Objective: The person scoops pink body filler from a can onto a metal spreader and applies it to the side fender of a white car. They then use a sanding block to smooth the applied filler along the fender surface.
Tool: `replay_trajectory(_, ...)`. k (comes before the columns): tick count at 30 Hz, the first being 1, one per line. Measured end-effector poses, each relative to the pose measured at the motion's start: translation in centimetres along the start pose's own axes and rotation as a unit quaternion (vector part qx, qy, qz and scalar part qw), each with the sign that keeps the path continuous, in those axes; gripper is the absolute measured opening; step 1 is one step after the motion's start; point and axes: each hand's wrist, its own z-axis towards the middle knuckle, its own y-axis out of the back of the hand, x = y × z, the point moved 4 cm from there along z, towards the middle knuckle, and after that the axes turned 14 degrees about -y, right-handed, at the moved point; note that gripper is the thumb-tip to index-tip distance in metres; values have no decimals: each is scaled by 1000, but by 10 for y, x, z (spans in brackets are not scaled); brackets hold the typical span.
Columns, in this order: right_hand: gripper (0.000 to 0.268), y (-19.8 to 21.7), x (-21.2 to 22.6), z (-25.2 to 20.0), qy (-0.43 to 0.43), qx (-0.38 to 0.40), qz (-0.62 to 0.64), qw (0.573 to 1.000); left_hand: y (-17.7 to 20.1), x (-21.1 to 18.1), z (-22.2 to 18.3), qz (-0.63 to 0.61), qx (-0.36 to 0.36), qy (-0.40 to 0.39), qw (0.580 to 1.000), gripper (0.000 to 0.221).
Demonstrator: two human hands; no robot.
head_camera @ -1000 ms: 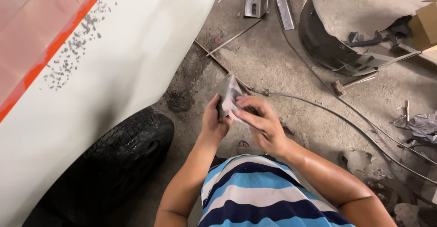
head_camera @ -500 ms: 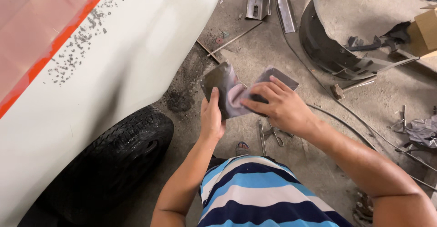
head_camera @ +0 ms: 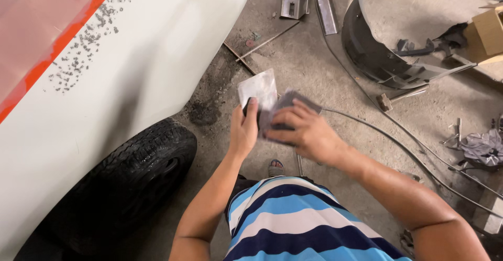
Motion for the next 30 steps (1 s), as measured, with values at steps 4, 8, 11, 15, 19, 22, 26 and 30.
replay_trajectory(4, 70, -12, -2, -16, 10, 57, 9, 998, 19, 4, 6, -189, -127, 26, 973, 40)
replay_trajectory(8, 76, 1, 1, -27, 20, -39, 126, 991, 24, 6, 3, -330, -225, 84, 913, 50)
replay_trajectory(11, 68, -1, 19, -31, 70, -140, 264, 952, -8, 21, -16, -422, -217, 335, 814, 46)
replay_trajectory(15, 70, -18, 10, -28, 1, -139, 260, 956, -24, 10, -19, -591, -25, 279, 757, 49)
replay_trajectory(19, 57, 6, -42, -21, -65, -92, 75, 991, -2, 11, -19, -510, -80, 220, 828, 42)
replay_trajectory(22, 59, 32, -55, -13, -61, -120, -49, 990, 5, 10, -21, -403, -101, 186, 890, 36)
replay_trajectory(26, 51, 41, -38, 5, -59, -143, -56, 986, -7, -2, -19, -3, 79, -52, 995, 52)
replay_trajectory(30, 60, 9, -11, 6, 27, -50, 27, 998, -2, 4, -10, -46, -9, -57, 997, 49)
